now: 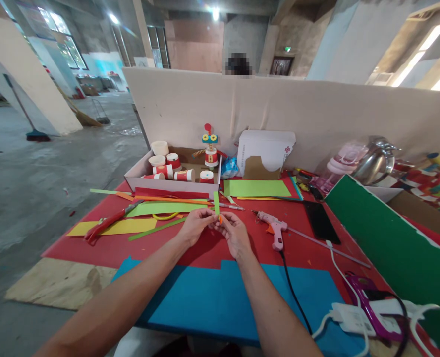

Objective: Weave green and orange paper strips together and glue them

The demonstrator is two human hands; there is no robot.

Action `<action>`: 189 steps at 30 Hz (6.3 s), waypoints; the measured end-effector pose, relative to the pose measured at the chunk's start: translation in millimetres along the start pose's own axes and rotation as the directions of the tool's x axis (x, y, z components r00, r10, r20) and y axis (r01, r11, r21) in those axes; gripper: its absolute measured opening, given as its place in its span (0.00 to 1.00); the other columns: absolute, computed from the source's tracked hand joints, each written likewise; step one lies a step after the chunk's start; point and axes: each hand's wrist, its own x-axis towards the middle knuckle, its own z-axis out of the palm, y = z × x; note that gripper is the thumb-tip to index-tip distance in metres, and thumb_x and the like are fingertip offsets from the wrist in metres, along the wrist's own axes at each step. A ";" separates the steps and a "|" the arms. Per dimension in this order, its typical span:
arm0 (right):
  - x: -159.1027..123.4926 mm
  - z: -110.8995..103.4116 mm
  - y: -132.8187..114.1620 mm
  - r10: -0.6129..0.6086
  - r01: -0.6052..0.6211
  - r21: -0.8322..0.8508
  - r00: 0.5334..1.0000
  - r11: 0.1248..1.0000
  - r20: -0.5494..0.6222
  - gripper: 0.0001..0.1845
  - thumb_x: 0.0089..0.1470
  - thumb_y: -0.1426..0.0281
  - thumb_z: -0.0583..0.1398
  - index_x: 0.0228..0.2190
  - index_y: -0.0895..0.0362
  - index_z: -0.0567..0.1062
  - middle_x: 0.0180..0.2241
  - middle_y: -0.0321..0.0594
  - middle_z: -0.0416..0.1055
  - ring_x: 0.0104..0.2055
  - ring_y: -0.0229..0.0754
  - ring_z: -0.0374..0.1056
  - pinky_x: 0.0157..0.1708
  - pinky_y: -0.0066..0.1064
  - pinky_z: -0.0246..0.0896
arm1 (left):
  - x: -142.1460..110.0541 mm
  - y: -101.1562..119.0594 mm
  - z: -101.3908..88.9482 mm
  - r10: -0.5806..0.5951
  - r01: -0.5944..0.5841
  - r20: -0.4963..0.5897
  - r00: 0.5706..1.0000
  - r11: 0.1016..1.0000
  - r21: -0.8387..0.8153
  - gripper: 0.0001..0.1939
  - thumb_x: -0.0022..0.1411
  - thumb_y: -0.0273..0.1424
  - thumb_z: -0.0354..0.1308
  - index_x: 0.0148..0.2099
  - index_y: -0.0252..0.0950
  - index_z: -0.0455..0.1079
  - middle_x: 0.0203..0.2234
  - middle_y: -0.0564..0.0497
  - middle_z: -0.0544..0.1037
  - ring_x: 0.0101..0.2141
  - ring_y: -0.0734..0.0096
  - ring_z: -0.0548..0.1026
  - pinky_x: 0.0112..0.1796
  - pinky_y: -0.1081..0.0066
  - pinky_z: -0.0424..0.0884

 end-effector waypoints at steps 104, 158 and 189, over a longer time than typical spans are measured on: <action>1.7 2.3 5.7 -0.052 0.042 -0.094 0.993 0.995 -0.104 0.22 0.27 0.64 0.73 0.24 0.58 0.70 0.21 0.35 0.75 0.24 0.40 0.74 0.27 0.29 0.73 | 1.9 -1.4 -4.0 0.108 -0.107 0.016 0.994 0.994 -0.020 0.12 0.47 0.34 0.64 0.23 0.32 0.65 0.17 0.53 0.70 0.20 0.78 0.66 0.24 0.76 0.63; -0.1 -2.2 1.3 -0.027 0.027 -0.020 1.000 0.999 -0.007 0.17 0.30 0.65 0.72 0.24 0.55 0.75 0.22 0.32 0.73 0.26 0.35 0.68 0.35 0.31 0.68 | 1.4 0.3 -4.4 -0.027 0.027 0.013 1.000 0.999 -0.018 0.15 0.38 0.35 0.69 0.26 0.31 0.69 0.17 0.54 0.71 0.18 0.79 0.65 0.20 0.76 0.65; 1.3 -0.4 4.8 -0.322 0.268 -0.347 0.940 0.899 -0.109 0.14 0.40 0.60 0.66 0.25 0.57 0.73 0.21 0.33 0.72 0.24 0.37 0.69 0.29 0.30 0.66 | 0.1 -3.2 -3.2 -0.109 0.123 0.118 0.987 0.985 -0.120 0.20 0.37 0.27 0.70 0.36 0.30 0.71 0.22 0.49 0.76 0.22 0.73 0.73 0.23 0.75 0.67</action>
